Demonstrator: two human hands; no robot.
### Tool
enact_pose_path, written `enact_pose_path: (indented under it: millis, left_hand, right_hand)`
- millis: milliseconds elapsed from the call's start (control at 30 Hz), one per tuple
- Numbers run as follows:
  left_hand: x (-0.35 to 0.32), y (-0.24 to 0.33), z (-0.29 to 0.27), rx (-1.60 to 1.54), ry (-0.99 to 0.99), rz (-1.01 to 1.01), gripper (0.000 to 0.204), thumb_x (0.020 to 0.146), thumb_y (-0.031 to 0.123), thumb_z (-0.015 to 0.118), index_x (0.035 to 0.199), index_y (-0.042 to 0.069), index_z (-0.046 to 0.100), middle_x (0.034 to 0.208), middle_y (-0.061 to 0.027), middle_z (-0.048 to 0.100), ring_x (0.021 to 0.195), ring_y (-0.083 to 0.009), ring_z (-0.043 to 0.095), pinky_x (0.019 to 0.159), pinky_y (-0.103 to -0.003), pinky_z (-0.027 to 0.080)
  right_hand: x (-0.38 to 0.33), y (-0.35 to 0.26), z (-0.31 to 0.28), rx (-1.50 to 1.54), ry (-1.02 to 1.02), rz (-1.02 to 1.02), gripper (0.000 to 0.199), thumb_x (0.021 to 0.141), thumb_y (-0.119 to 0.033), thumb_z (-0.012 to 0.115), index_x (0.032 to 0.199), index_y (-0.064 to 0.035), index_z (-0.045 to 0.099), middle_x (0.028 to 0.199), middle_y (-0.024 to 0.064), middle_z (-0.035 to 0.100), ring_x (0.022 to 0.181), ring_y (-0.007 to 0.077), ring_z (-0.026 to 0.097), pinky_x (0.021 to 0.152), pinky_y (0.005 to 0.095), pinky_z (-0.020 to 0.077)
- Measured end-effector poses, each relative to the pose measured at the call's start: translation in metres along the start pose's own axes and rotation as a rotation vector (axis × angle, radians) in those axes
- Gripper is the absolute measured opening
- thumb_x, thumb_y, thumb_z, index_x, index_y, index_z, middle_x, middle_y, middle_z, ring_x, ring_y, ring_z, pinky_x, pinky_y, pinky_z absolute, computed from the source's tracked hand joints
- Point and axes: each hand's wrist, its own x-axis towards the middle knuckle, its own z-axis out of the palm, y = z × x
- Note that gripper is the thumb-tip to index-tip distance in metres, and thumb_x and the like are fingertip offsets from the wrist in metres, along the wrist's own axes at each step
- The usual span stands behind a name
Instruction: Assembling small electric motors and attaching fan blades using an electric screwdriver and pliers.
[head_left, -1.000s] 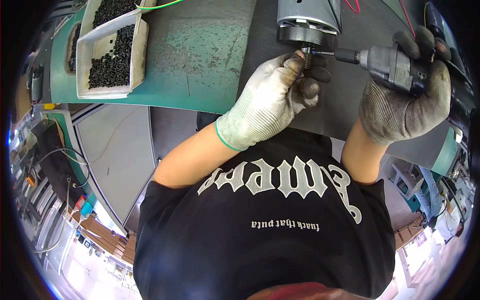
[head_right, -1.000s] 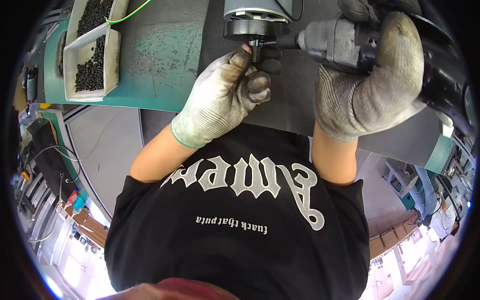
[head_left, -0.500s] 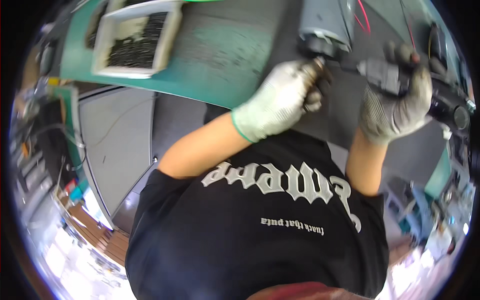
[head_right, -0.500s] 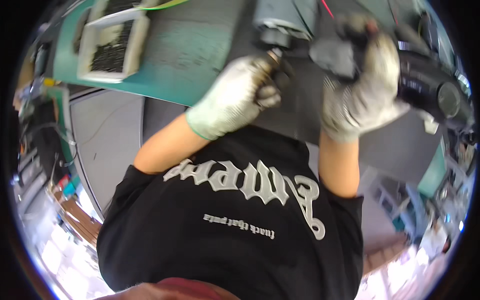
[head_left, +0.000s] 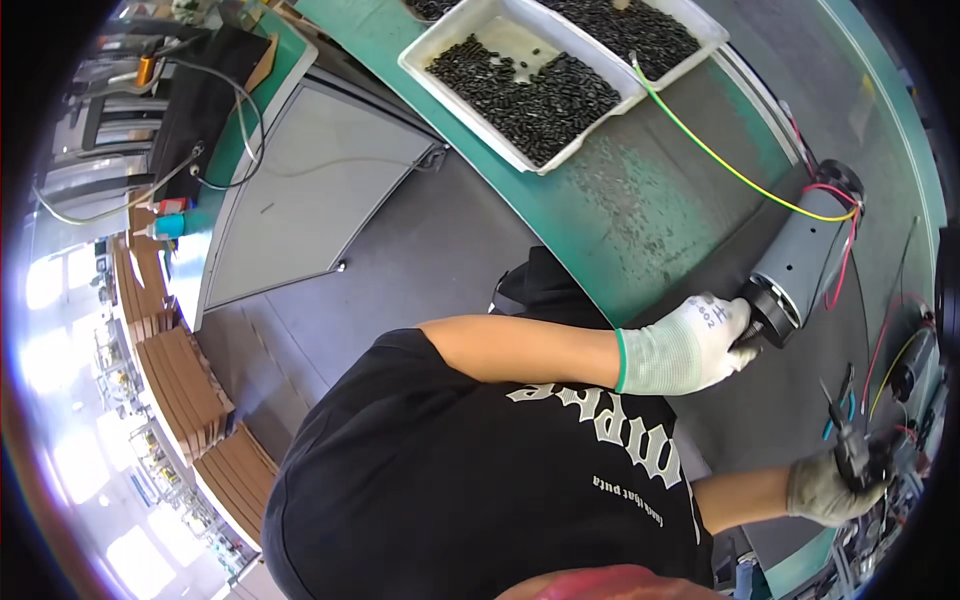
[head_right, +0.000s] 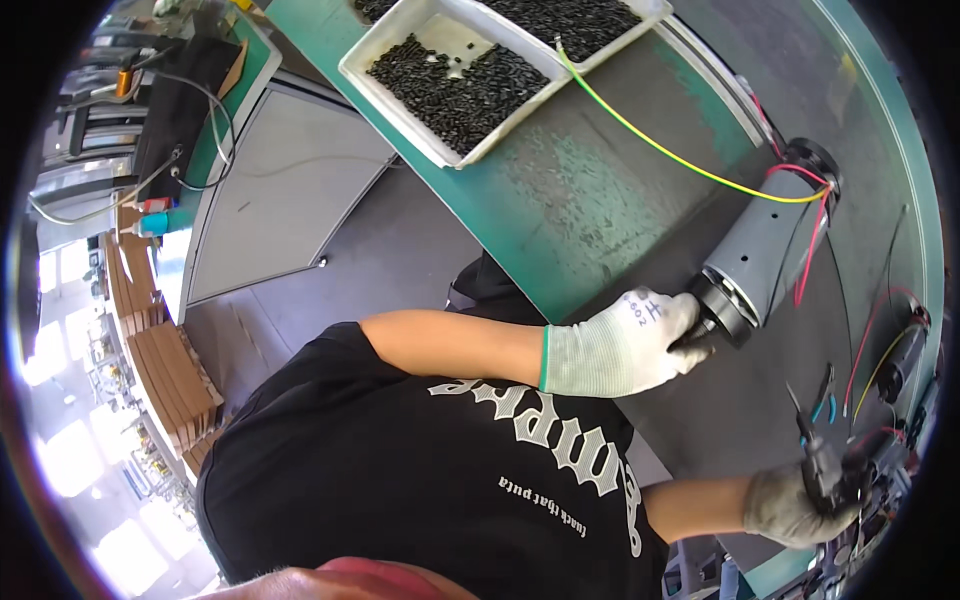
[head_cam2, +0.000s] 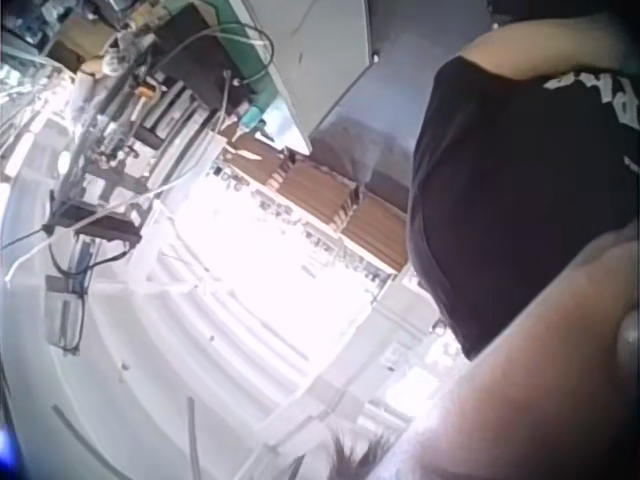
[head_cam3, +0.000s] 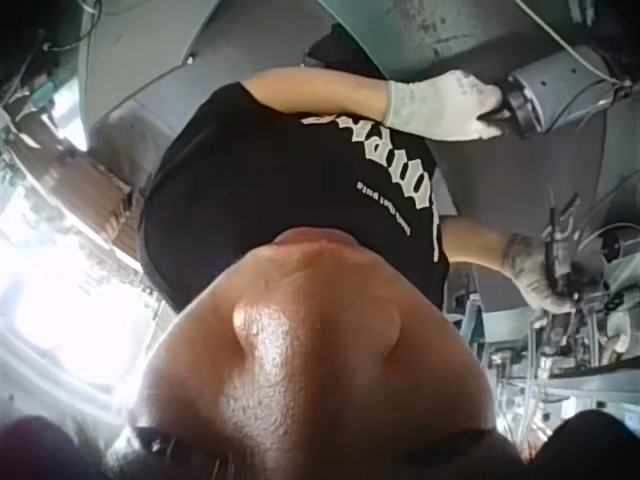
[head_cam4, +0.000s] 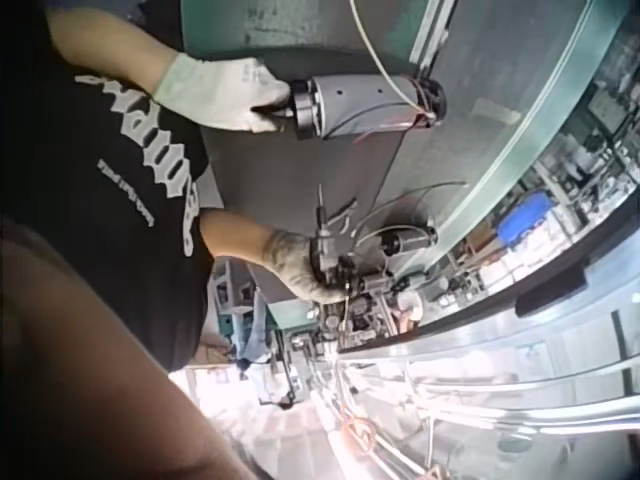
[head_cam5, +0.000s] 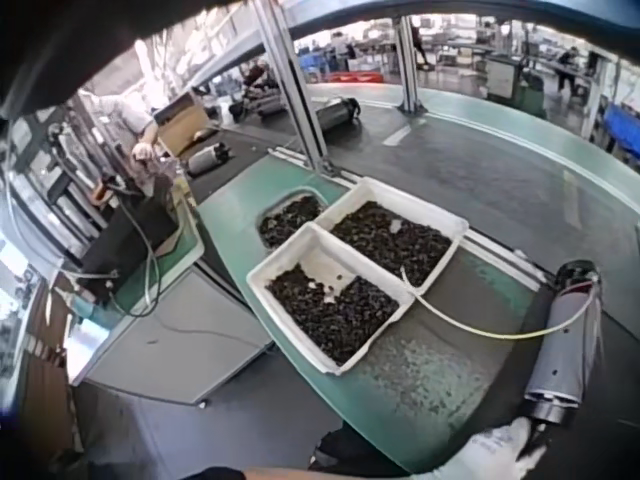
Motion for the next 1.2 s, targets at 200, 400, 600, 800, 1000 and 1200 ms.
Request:
enact_pose_path:
  millis: [200,400,600,800,1000,1200]
  left_hand:
    - [-0.003,-0.006,-0.140,0.389,0.305,0.395,0.014,0.081,0.016,0.059,0.090,0.006,0.059,0.082,-0.0128,0.059,0.068,-0.0309,0.059,0.062,-0.043,0.050]
    - [0.034,-0.081,-0.358,0.995,0.646,-0.294,0.023,0.081,0.017,0.061,0.094,0.000,0.067,0.089,-0.0249,0.066,0.087,-0.0429,0.063,0.079,-0.047,0.051]
    - [0.078,-0.139,-0.387,1.276,0.390,-0.413,0.043,0.085,0.039,0.058,0.103,0.001,0.068,0.098,-0.0251,0.066,0.099,-0.0413,0.062,0.087,-0.047,0.048]
    - [0.066,-0.167,-0.444,0.988,0.384,-0.384,0.043,0.086,0.032,0.060,0.105,-0.006,0.067,0.087,-0.0238,0.069,0.082,-0.0328,0.067,0.076,-0.041,0.050]
    - [0.058,-0.177,-0.445,0.747,0.367,-0.374,0.033,0.089,0.021,0.057,0.105,-0.007,0.066,0.090,-0.0192,0.070,0.080,-0.0255,0.064,0.074,-0.037,0.049]
    - [0.059,-0.147,-0.423,0.727,0.427,-0.276,0.030,0.088,0.024,0.059,0.104,-0.002,0.065,0.076,-0.0046,0.061,0.065,-0.0114,0.051,0.061,-0.026,0.042]
  right_hand:
    - [0.056,0.001,-0.068,-0.702,0.177,-0.317,0.035,0.088,-0.023,0.066,0.100,0.0102,0.065,0.100,0.0199,0.068,0.085,0.0305,0.066,0.074,0.0416,0.0560]
    - [0.091,-0.012,-0.116,-1.187,0.277,-0.328,0.031,0.080,-0.013,0.077,0.101,0.0059,0.064,0.100,0.0161,0.068,0.086,0.0241,0.065,0.075,0.0355,0.0550]
    - [0.106,-0.030,-0.168,-1.270,0.305,-0.498,0.047,0.083,-0.027,0.076,0.113,0.0037,0.058,0.114,0.0141,0.065,0.097,0.0216,0.063,0.084,0.0373,0.0515]
    - [0.042,0.022,-0.059,-0.796,0.059,-0.606,0.047,0.080,-0.018,0.072,0.120,0.0015,0.059,0.109,0.0154,0.066,0.098,0.0250,0.062,0.091,0.0380,0.0491]
    - [0.061,0.066,-0.103,-1.611,-0.764,-0.193,0.062,0.091,-0.041,0.059,0.142,-0.0125,0.042,0.143,0.0218,0.042,0.135,0.0383,0.035,0.112,0.0461,0.0265]
    - [0.082,0.068,-0.164,-1.775,-0.999,-0.363,0.048,0.100,-0.037,0.044,0.143,-0.0150,0.044,0.138,0.0197,0.048,0.127,0.0377,0.042,0.108,0.0451,0.0307]
